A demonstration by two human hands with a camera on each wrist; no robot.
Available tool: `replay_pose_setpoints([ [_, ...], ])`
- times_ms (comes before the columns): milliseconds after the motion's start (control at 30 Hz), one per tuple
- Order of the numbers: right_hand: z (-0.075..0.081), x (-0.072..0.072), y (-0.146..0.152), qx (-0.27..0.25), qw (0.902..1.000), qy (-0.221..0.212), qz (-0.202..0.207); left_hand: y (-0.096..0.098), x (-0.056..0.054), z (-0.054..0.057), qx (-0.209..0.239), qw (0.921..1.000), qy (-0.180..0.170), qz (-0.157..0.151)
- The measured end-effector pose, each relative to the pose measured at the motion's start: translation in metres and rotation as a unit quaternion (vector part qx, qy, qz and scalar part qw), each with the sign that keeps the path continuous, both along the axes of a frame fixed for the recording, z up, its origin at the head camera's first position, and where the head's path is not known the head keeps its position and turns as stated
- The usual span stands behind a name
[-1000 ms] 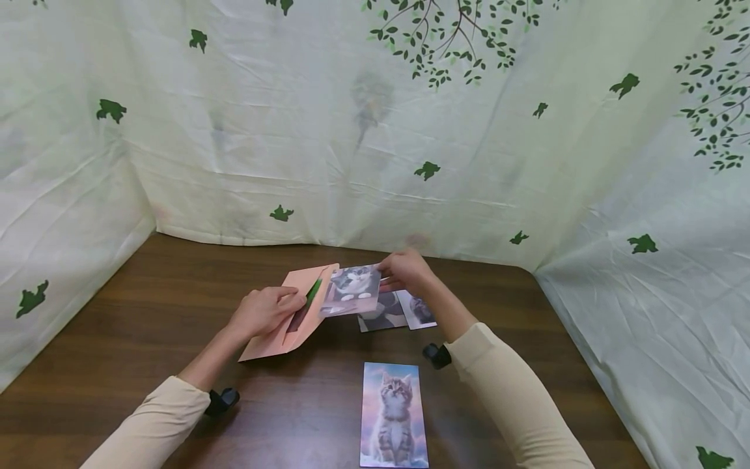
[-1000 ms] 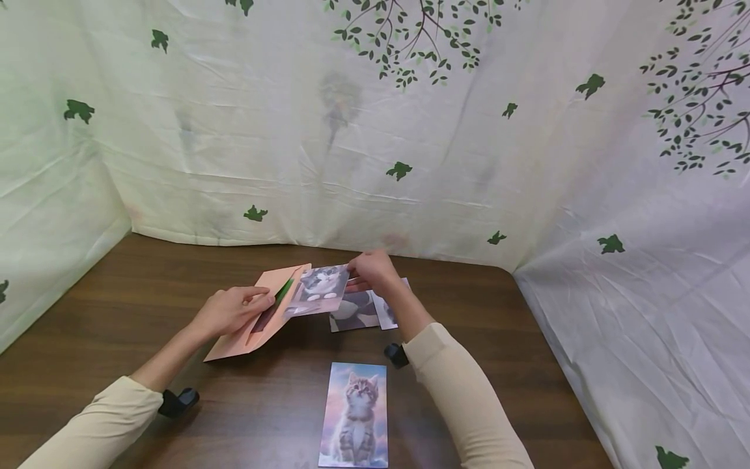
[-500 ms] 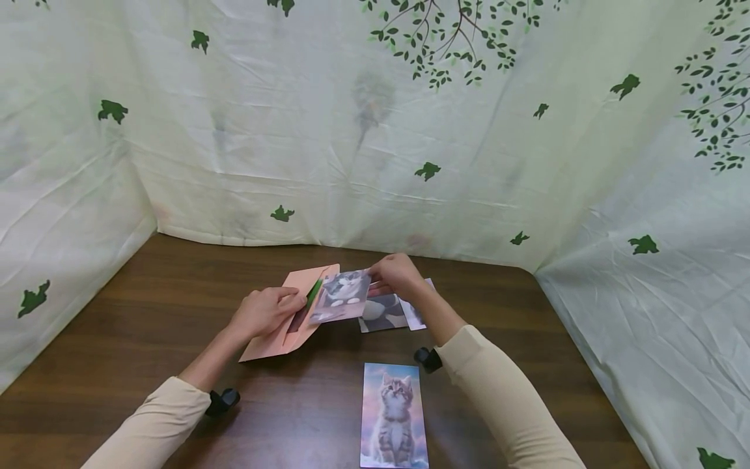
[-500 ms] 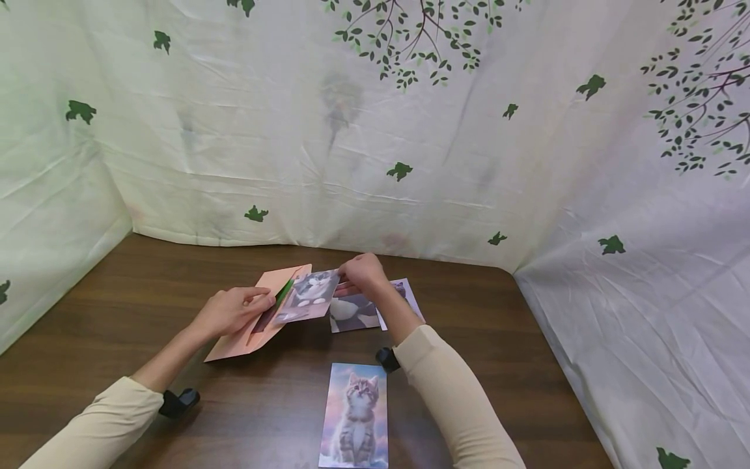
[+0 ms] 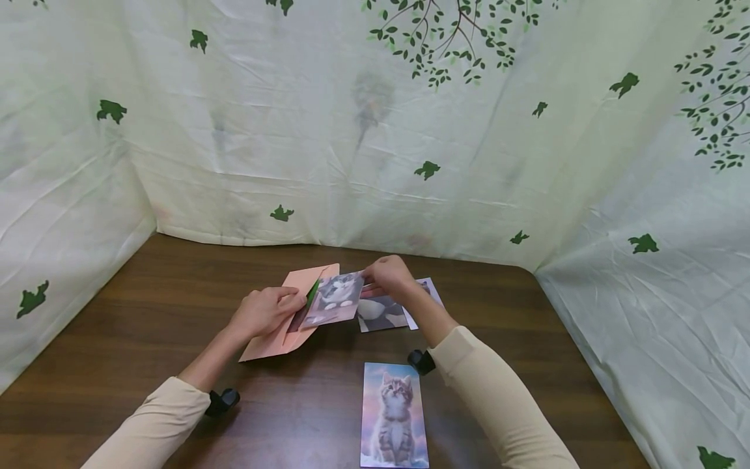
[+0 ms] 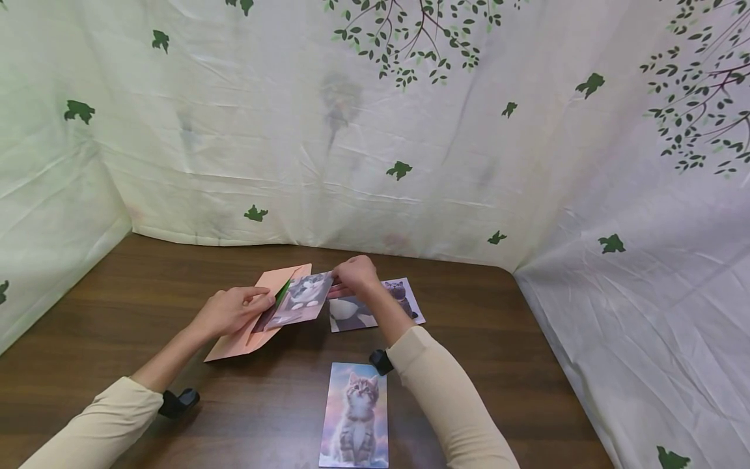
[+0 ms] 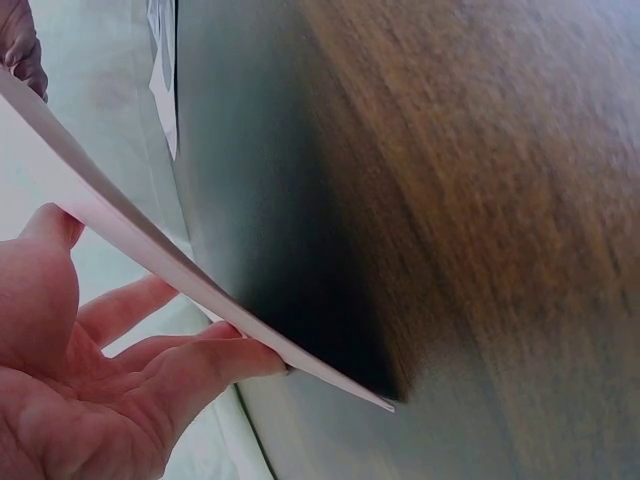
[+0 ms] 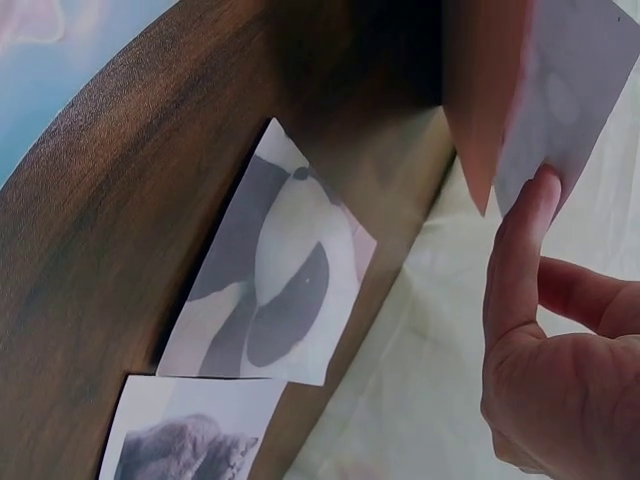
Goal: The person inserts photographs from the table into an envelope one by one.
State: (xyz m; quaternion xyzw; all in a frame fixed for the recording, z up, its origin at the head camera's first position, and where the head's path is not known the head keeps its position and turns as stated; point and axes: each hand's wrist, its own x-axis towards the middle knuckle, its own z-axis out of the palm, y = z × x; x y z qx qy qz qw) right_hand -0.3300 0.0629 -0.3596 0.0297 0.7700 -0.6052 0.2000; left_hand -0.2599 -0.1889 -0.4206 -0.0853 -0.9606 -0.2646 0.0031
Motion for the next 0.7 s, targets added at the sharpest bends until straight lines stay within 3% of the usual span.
replay_pose_setpoints([
  [700,-0.0021,-0.0007,-0.0090,-0.006,0.9999,0.014,-0.003,-0.0012,-0.0015,-0.0017,0.004,1.0000,0.001,0.000],
])
